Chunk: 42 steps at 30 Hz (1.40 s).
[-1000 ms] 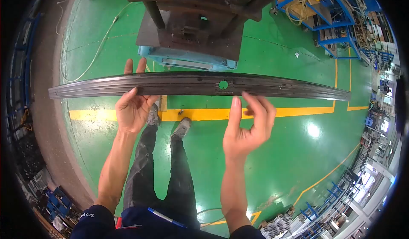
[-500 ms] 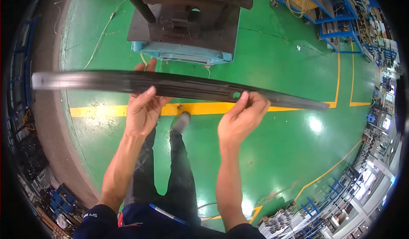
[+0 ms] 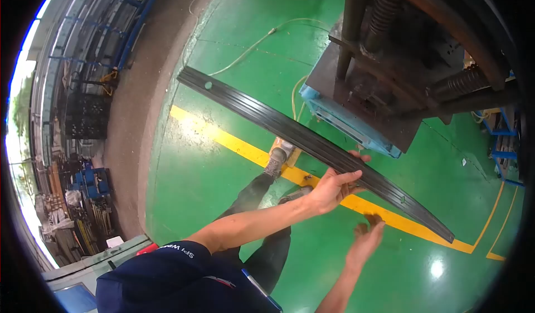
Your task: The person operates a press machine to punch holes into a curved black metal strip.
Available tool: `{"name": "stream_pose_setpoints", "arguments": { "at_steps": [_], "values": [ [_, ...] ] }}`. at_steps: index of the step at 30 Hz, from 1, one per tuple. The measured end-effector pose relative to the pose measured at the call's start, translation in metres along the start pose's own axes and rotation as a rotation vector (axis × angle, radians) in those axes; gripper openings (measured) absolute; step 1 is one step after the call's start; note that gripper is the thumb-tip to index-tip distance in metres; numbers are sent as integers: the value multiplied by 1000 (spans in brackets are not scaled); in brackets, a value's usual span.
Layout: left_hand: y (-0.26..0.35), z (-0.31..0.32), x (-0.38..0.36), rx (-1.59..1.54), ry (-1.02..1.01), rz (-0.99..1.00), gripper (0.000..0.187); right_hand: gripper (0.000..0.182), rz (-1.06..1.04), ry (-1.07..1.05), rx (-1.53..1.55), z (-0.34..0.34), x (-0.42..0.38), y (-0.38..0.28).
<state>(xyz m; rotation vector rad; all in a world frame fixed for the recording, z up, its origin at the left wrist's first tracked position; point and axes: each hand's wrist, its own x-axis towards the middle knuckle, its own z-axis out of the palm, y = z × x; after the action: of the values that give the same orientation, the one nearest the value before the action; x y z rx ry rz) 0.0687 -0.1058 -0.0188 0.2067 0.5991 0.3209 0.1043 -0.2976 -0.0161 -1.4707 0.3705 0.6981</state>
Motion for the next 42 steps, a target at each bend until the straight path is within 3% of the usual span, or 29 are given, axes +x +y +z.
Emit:
{"name": "stream_pose_setpoints", "arguments": {
  "at_steps": [2, 6, 7, 8, 11, 12, 14, 17, 18, 19, 20, 21, 23, 24, 25, 27, 28, 31, 34, 41, 42],
  "values": [
    [-17, -2, -2, -35, 35, -58, 35, 49, 37, -117, 320, 16, 2, -5],
    [-25, 3, -11, -57, 112, -245, 28, 36, -142, 119, 240, 16, 35, -19],
    [-17, 3, -9, -33, 253, -144, 34, 33, -160, 119, 261, -1, 46, -24],
    [-3, -7, -3, 29, 252, -32, 38, 28, -159, 123, 305, -22, 58, -27],
    [68, -50, 11, 65, 420, 70, 45, 32, -309, 147, 149, -82, 89, -62],
    [85, -32, 12, 14, 529, 220, 51, 33, -380, 132, 277, -85, 92, -77],
    [105, -38, 10, 113, 328, 241, 54, 36, -512, 102, 543, -78, 91, -107],
    [89, -22, 13, 119, 191, 156, 49, 43, -423, -39, 719, -31, 86, -102],
    [75, -13, 17, 114, 154, 106, 48, 44, -387, -182, 645, -19, 88, -94],
    [64, 1, 18, 141, 99, 61, 48, 49, -397, -140, 384, -3, 89, -87],
    [57, 12, 19, 240, 6, 31, 51, 50, -418, -97, 381, 1, 88, -92],
    [55, 19, 17, 553, -140, 106, 68, 51, -434, -55, 376, 3, 82, -98],
    [71, 16, 26, 1701, -465, 565, 91, 54, -460, -20, 375, -25, 78, -107],
    [70, 4, 37, 1775, -489, 626, 107, 54, -450, 49, 378, -33, 70, -112],
    [79, 13, 42, 1876, -370, 439, 106, 53, -427, 23, 347, -58, 67, -109],
    [76, -1, 73, 2021, -167, 413, 102, 55, -414, 86, 358, -74, 50, -110],
    [78, 2, 77, 2034, -137, 491, 99, 55, -415, 57, 352, -89, 45, -104],
    [73, 6, 84, 2263, -80, 459, 97, 55, -389, 68, 320, -110, 31, -88],
    [64, -5, 92, 2231, -91, 735, 92, 55, -369, 74, 258, -114, 19, -75],
    [64, -7, 109, 2247, -71, 730, 83, 60, -365, 137, 112, -91, 4, -68],
    [62, -1, 93, 2208, -77, 665, 71, 60, -364, 142, 100, -89, 3, -67]
  ]
}}
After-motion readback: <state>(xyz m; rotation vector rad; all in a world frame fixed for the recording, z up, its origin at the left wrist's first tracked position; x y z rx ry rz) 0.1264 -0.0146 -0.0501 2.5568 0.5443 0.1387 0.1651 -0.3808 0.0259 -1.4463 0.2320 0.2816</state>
